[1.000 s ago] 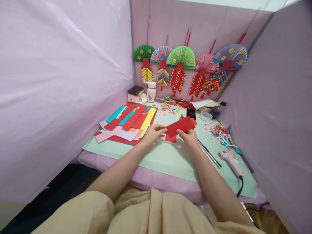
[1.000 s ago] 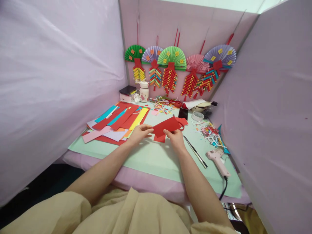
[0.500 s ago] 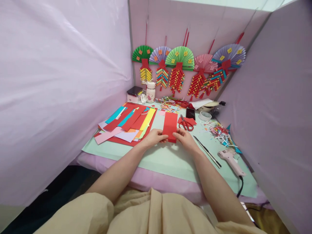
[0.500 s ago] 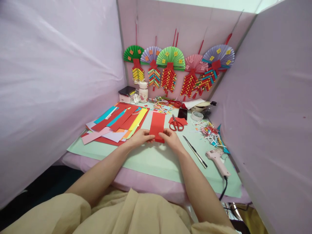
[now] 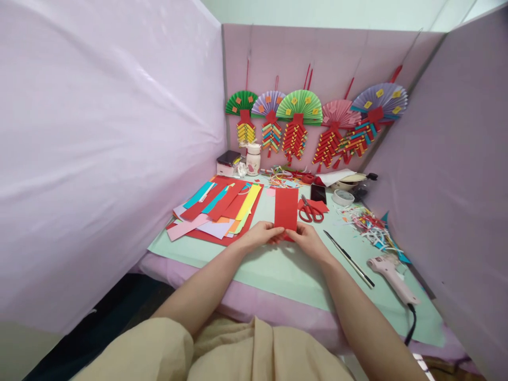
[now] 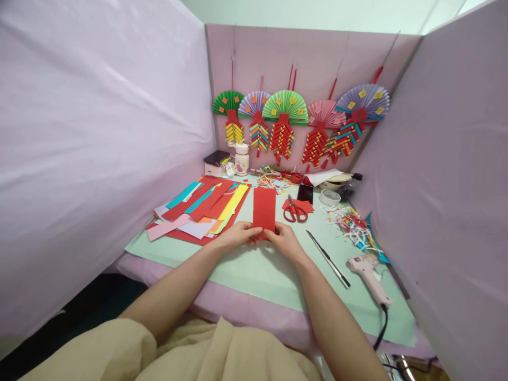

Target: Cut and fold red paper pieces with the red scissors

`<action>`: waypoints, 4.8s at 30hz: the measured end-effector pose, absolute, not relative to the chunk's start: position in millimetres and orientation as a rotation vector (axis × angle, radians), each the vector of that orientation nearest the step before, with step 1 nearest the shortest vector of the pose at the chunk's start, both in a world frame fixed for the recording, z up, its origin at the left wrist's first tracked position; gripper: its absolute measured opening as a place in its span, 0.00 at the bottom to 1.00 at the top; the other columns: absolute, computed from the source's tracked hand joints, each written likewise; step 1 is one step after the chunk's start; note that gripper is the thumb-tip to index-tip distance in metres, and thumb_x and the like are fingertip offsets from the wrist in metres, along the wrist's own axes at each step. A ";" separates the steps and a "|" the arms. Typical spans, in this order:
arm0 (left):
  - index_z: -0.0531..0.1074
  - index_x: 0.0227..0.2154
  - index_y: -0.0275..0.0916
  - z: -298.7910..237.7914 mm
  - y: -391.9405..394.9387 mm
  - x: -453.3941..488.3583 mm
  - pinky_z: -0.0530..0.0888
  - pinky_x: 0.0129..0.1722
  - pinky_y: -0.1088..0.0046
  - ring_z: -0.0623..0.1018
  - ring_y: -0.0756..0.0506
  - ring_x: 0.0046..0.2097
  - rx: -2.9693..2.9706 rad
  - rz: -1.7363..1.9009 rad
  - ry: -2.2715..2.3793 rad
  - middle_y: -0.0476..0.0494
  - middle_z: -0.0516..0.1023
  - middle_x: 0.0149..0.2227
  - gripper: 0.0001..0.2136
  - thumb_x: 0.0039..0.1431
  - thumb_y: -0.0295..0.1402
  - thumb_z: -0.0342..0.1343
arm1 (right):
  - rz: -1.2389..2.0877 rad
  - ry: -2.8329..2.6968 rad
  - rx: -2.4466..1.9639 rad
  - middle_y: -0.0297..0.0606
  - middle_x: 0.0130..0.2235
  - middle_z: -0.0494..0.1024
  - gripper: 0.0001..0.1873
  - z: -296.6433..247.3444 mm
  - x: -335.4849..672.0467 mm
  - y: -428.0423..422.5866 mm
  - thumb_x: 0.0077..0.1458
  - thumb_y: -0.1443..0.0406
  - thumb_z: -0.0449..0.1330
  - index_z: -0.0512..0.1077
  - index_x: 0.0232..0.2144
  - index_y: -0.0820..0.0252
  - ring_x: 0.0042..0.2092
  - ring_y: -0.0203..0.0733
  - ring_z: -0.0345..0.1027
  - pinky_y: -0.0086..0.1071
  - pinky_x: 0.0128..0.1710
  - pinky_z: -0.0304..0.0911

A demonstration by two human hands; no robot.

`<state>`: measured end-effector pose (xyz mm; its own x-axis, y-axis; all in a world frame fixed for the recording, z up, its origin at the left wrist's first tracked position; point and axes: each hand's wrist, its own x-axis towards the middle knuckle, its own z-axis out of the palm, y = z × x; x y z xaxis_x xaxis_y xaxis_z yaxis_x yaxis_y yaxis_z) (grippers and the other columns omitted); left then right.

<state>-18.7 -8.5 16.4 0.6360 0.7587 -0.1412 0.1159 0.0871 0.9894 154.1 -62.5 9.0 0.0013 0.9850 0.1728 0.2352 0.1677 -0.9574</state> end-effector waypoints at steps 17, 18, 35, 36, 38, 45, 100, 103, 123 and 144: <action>0.76 0.26 0.31 27.1 -7.1 -23.7 0.70 0.30 0.79 0.76 0.53 0.28 1.257 0.525 0.780 0.38 0.80 0.31 0.16 0.47 0.42 0.65 | 1.174 -1.321 -1.293 0.34 0.25 0.71 0.17 15.2 157.4 -67.3 0.47 0.57 0.62 0.77 0.35 0.64 0.24 0.30 0.51 0.28 0.23 0.45; 0.76 0.26 0.31 27.0 -7.2 -23.7 0.70 0.30 0.79 0.76 0.53 0.28 1.262 0.526 0.785 0.39 0.80 0.31 0.16 0.47 0.42 0.65 | 1.180 -1.308 -1.293 0.34 0.25 0.71 0.17 13.7 157.6 -66.4 0.47 0.56 0.62 0.76 0.34 0.64 0.24 0.30 0.51 0.28 0.23 0.45; 0.74 0.26 0.33 27.5 -13.2 -16.5 0.76 0.34 0.78 0.75 0.54 0.29 1.092 0.702 0.837 0.48 0.75 0.26 0.09 0.49 0.35 0.65 | 1.139 -1.402 -1.334 0.32 0.24 0.70 0.19 16.0 155.1 -69.2 0.47 0.54 0.62 0.76 0.34 0.64 0.23 0.31 0.53 0.28 0.24 0.47; 0.74 0.24 0.33 28.0 -13.9 -15.8 0.76 0.34 0.79 0.75 0.54 0.28 1.092 0.704 0.840 0.49 0.74 0.25 0.09 0.49 0.33 0.65 | 1.134 -1.401 -1.330 0.32 0.24 0.70 0.19 15.4 155.3 -68.9 0.47 0.54 0.62 0.76 0.34 0.64 0.23 0.31 0.53 0.28 0.24 0.48; 0.72 0.22 0.33 28.0 -14.4 -15.1 0.76 0.35 0.80 0.74 0.55 0.27 1.100 0.705 0.831 0.51 0.72 0.22 0.09 0.49 0.32 0.64 | 1.129 -1.392 -1.331 0.32 0.23 0.70 0.19 13.9 156.1 -68.3 0.47 0.53 0.62 0.76 0.33 0.64 0.23 0.31 0.52 0.28 0.23 0.47; 0.72 0.21 0.33 25.9 -12.6 -16.5 0.76 0.37 0.78 0.75 0.54 0.29 1.130 0.685 0.811 0.51 0.72 0.22 0.09 0.48 0.32 0.65 | 1.126 -1.389 -1.352 0.30 0.21 0.66 0.19 12.9 157.3 -68.9 0.47 0.52 0.62 0.74 0.31 0.64 0.22 0.31 0.51 0.28 0.22 0.45; 0.76 0.25 0.30 23.5 -16.7 -14.4 0.75 0.30 0.81 0.79 0.52 0.26 1.169 0.330 0.805 0.38 0.81 0.28 0.09 0.55 0.32 0.61 | 0.946 -0.902 -1.224 0.31 0.22 0.68 0.18 3.8 162.1 -55.7 0.40 0.51 0.67 0.70 0.23 0.59 0.23 0.33 0.56 0.30 0.24 0.53; 0.76 0.25 0.30 24.8 -17.7 -15.2 0.74 0.30 0.80 0.78 0.52 0.26 1.182 0.333 0.782 0.38 0.81 0.28 0.10 0.53 0.34 0.62 | 0.932 -0.930 -1.231 0.32 0.22 0.69 0.19 2.9 163.0 -55.3 0.40 0.50 0.66 0.69 0.23 0.59 0.24 0.35 0.58 0.30 0.24 0.54; 0.73 0.21 0.35 16.9 -10.1 -15.9 0.64 0.29 0.75 0.68 0.51 0.28 1.817 1.074 0.936 0.50 0.71 0.24 0.10 0.51 0.37 0.57 | 0.392 -1.372 -1.305 0.32 0.27 0.70 0.07 14.2 154.2 -64.9 0.53 0.61 0.58 0.67 0.27 0.58 0.30 0.38 0.62 0.33 0.33 0.59; 0.78 0.37 0.35 15.9 -17.8 -13.2 0.71 0.40 0.73 0.76 0.46 0.39 1.717 1.153 0.746 0.45 0.81 0.37 0.12 0.58 0.37 0.54 | 0.629 -1.219 -1.235 0.34 0.29 0.74 0.10 10.7 152.6 -63.4 0.50 0.58 0.61 0.72 0.28 0.59 0.32 0.39 0.66 0.33 0.35 0.62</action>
<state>-13.2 -17.8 15.9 0.3807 0.8449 0.3759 -0.0039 -0.4050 0.9143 152.6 -63.4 10.7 0.2981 0.8896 0.3460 0.2335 0.2835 -0.9301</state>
